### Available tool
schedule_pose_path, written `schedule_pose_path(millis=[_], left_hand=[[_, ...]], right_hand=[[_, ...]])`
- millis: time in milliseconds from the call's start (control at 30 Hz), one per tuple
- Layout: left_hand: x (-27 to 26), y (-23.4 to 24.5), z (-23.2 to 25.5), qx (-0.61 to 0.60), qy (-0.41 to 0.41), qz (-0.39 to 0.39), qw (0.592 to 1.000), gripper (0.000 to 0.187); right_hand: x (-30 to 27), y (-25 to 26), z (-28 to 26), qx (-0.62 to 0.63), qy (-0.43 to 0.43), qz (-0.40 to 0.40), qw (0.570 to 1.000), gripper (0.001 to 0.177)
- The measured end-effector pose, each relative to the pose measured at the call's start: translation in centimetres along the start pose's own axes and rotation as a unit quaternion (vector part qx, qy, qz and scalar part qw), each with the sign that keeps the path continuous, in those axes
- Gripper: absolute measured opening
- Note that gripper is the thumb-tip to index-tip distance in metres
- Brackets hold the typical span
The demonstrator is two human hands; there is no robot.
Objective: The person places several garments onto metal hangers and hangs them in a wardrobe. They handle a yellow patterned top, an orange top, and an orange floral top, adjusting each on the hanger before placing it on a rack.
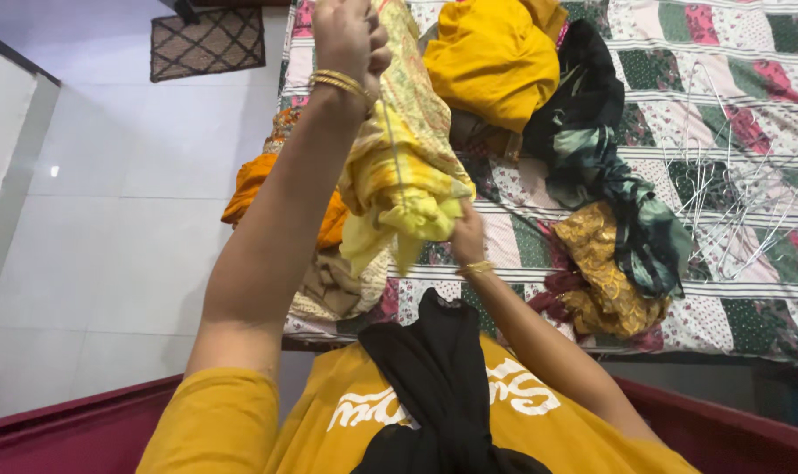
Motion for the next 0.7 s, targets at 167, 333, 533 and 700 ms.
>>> schedule_pose_path(millis=[167,333,533,700], left_hand=[[-1.4,-2.0,-0.5,0.009,0.03,-0.011,0.999,0.02],[-2.7,-4.0,-3.2,0.04,0.03,-0.008,0.999,0.014],[-2.7,-3.8,-4.7,-0.01,0.065,-0.004,0.998,0.03],[-3.3,-5.1,-5.7,-0.03,0.075,-0.017,0.997,0.028]], right_hand=[[-1.7,0.2,-2.4,0.154,-0.108,-0.158,0.969,0.031],[-2.5,-2.1,-3.5,-0.179,0.175,-0.141,0.958,0.042],[-0.8,1.2,-5.8,-0.182,0.198,0.025,0.963,0.033],[0.1,0.5,-2.4,-0.523,0.406,-0.103,0.742,0.053]])
Point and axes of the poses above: each hand's wrist, its own x-axis towards the middle knuckle, its own y-axis out of the back of the hand, z = x × y, the point moved 4 cm from there along x, towards the middle knuckle, and after that the axes turned 6 degrees about z, right-handed, at the moved point
